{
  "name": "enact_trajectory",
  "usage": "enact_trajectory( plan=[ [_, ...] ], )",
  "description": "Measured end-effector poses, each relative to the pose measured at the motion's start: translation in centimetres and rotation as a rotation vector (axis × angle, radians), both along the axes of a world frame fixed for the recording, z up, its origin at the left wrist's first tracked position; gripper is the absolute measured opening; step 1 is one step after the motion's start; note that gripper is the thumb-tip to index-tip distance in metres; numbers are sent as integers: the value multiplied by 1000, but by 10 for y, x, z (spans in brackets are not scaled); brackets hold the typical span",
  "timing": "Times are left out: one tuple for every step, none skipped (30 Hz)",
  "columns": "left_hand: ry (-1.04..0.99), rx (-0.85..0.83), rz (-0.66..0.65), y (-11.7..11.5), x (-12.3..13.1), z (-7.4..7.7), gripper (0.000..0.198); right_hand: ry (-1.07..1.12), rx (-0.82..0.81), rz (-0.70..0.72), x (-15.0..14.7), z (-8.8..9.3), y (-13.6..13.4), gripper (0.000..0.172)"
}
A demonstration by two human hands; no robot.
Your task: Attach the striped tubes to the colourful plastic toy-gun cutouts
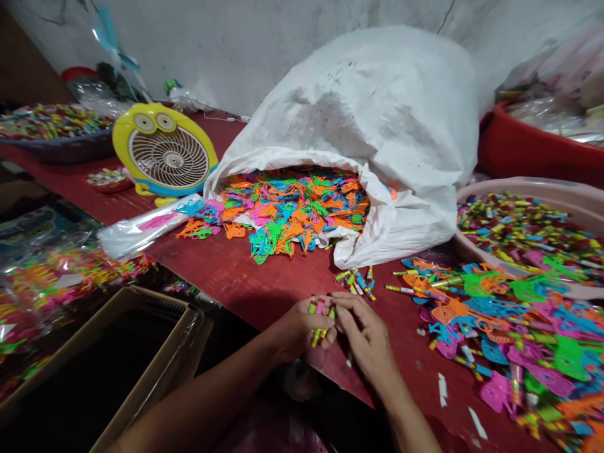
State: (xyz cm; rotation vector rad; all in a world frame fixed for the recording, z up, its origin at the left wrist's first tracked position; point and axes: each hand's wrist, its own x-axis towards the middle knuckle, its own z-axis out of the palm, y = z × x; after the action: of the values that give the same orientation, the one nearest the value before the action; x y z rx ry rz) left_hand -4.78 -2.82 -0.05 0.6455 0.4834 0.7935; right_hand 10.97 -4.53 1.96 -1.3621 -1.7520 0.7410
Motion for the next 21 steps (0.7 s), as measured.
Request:
enact_trajectory(
  plan=[
    [40,25,2,0,0,1,30,-7,-8,7,0,3,3,28],
    [81,52,-1,-1,1,2,30,-22,-9,26,1,6,7,27],
    [119,80,-4,-2,1,3,33,-41,-9,63,1,9,12,27],
    [150,104,-9,-2,2,5,38,-59,-14,111,2,13,16,26],
    [170,126,-20,-3,2,6,42,-73,-27,162,2,17,20,26],
    [185,146,-33,-4,2,8,45,-79,-50,208,2,21,24,26],
    [204,165,-43,-4,2,10,44,-80,-85,244,3,25,28,26],
    [225,178,-49,-5,2,11,41,-74,-128,269,3,28,30,26],
    [247,184,-49,-5,2,12,36,-60,-175,283,3,31,33,26],
    [264,188,-48,-6,2,12,32,-39,-228,289,3,33,34,25],
    [270,189,-45,-6,2,12,28,-14,-283,294,3,35,35,25],
    [266,186,-43,-6,2,12,27,12,-334,292,3,36,36,26],
    [257,180,-41,-6,3,11,26,35,-376,285,2,36,37,26],
    [252,174,-41,-6,3,11,25,54,-406,276,1,35,38,27],
    [253,169,-35,-6,3,10,24,70,-425,263,0,35,38,27],
    [254,163,-27,-6,3,8,22,90,-428,245,0,33,39,28],
    [254,156,-15,-6,3,7,21,113,-413,220,0,32,41,29],
    [246,145,-1,-6,3,6,22,139,-380,187,0,31,42,29],
    [230,122,18,-6,4,5,23,163,-329,146,1,29,42,28],
    [209,89,39,-5,4,4,26,181,-262,96,2,29,42,27],
    [183,50,64,-5,5,2,27,185,-181,42,3,28,41,24]
  ],
)
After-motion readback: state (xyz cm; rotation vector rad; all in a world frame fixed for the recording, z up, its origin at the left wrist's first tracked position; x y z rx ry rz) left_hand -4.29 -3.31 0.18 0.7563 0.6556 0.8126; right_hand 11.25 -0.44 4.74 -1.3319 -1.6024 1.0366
